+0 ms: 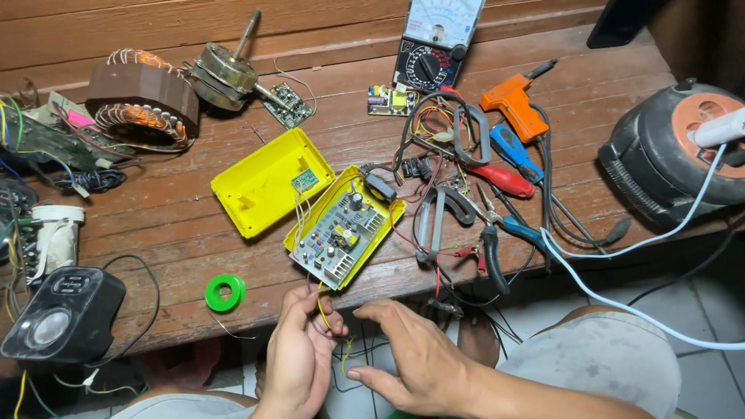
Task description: Preparing and connecting wires to an electronic circuit board using pliers on a workbench.
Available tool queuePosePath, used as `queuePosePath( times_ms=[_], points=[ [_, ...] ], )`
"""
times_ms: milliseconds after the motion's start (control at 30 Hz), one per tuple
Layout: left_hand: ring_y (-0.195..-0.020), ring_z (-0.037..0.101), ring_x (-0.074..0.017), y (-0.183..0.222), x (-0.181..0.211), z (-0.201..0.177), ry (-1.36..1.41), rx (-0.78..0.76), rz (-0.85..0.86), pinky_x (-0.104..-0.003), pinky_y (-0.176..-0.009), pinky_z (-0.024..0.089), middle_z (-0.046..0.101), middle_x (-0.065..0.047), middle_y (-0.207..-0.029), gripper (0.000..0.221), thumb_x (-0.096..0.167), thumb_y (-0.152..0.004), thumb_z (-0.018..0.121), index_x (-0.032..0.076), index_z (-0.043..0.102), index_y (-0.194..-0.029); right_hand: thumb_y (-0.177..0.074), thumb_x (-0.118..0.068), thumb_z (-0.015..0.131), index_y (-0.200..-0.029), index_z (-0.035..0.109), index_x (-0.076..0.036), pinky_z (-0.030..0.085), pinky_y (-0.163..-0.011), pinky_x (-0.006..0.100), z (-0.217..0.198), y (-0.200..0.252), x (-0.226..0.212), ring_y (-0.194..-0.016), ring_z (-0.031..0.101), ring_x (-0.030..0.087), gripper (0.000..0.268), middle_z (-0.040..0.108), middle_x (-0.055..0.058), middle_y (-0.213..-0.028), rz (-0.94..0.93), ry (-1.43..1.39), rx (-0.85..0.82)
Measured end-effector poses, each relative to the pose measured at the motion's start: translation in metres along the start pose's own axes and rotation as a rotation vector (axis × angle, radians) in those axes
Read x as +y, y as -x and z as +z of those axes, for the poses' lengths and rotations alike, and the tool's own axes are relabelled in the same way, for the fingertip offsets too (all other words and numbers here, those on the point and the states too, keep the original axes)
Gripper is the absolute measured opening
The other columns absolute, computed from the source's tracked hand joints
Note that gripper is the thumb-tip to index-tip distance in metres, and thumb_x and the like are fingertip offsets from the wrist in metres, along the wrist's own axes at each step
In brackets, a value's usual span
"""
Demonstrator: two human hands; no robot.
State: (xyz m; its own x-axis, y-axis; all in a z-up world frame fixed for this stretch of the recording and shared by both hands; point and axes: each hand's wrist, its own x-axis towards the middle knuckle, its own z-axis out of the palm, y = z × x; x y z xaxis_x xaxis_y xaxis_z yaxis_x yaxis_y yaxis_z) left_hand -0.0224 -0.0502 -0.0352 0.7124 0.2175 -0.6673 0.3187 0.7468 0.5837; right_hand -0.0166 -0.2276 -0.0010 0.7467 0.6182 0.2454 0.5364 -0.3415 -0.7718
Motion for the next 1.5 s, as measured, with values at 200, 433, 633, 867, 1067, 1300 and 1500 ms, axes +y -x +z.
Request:
queuePosePath(
  times_ms=[200, 433, 633, 867, 1067, 1300, 1500],
  points=[
    [-0.058, 0.039, -0.0177, 0.0, -0.007, 0.002, 0.188, -0.023, 0.0, -0.035, -0.059, 0.038, 0.046, -0.007, -0.079, 0.006, 0.013, -0.098, 0.049, 0.011, 0.052, -0.094, -0.087, -0.026, 0.071, -0.14, 0.04, 0.0, 0.05, -0.105, 0.039, 0.022, -0.002, 0.002, -0.119, 0.063, 0.028, 0.066, 0.059, 0.014, -0.129, 0.12, -0.281, -0.085],
    [-0.051, 0.029, -0.0109, -0.003, -0.008, 0.007, 0.182, 0.0, -0.01, -0.025, -0.047, 0.022, 0.042, -0.004, -0.078, 0.022, 0.032, -0.111, 0.048, 0.012, 0.048, -0.1, -0.088, -0.019, 0.072, -0.121, 0.054, -0.018, 0.048, -0.08, 0.031, 0.007, -0.001, 0.015, -0.072, 0.059, 0.019, 0.038, 0.054, -0.005, -0.075, 0.383, -0.284, -0.219],
    [-0.05, 0.023, -0.0069, -0.003, -0.008, 0.007, 0.124, -0.049, 0.043, -0.023, -0.044, 0.018, 0.039, -0.002, -0.077, 0.025, 0.031, -0.114, 0.043, 0.012, 0.047, -0.1, -0.09, -0.028, 0.074, -0.093, 0.065, -0.023, 0.043, -0.059, 0.032, -0.06, 0.006, 0.015, -0.058, 0.053, 0.014, 0.011, 0.059, -0.008, -0.073, 0.458, -0.165, -0.541],
    [-0.054, 0.025, -0.008, -0.001, -0.009, 0.01, 0.105, -0.018, 0.07, -0.024, -0.048, 0.021, 0.041, -0.003, -0.08, 0.025, 0.032, -0.114, 0.042, 0.012, 0.048, -0.101, -0.099, -0.041, 0.066, -0.088, 0.064, -0.02, 0.044, -0.058, 0.033, -0.119, 0.021, 0.003, -0.059, 0.058, 0.018, 0.023, 0.06, -0.004, -0.068, 0.346, -0.116, -0.589],
    [-0.062, 0.035, -0.0128, -0.007, -0.014, 0.004, 0.095, -0.045, 0.134, -0.027, -0.056, 0.028, 0.046, -0.005, -0.087, 0.022, 0.031, -0.112, 0.044, 0.011, 0.048, -0.103, -0.102, -0.038, 0.055, -0.089, 0.072, -0.01, 0.052, -0.053, 0.025, -0.126, 0.02, -0.008, -0.057, 0.065, 0.011, 0.035, 0.071, -0.003, -0.069, 0.237, -0.356, -0.234],
    [-0.125, 0.057, -0.0138, 0.019, 0.013, 0.024, -0.326, 0.121, 0.224, -0.028, -0.111, 0.04, 0.059, -0.015, -0.134, 0.053, 0.034, -0.094, 0.049, 0.008, 0.037, -0.139, -0.1, -0.028, 0.057, -0.092, 0.076, -0.008, 0.045, -0.049, 0.023, -0.11, 0.011, -0.018, -0.053, 0.056, 0.007, 0.029, 0.067, -0.004, -0.066, 0.236, -0.33, 0.023],
    [-0.121, 0.044, -0.0222, 0.036, 0.026, 0.018, -0.793, -0.034, 1.1, -0.032, -0.104, 0.04, 0.04, -0.013, -0.128, 0.047, 0.035, -0.1, 0.045, 0.001, 0.046, -0.133, -0.1, -0.027, 0.055, -0.099, 0.077, -0.011, 0.053, -0.068, 0.022, -0.114, -0.03, -0.026, -0.074, 0.072, 0.006, 0.027, 0.08, -0.004, -0.083, 0.21, -0.201, 0.004]
  ],
)
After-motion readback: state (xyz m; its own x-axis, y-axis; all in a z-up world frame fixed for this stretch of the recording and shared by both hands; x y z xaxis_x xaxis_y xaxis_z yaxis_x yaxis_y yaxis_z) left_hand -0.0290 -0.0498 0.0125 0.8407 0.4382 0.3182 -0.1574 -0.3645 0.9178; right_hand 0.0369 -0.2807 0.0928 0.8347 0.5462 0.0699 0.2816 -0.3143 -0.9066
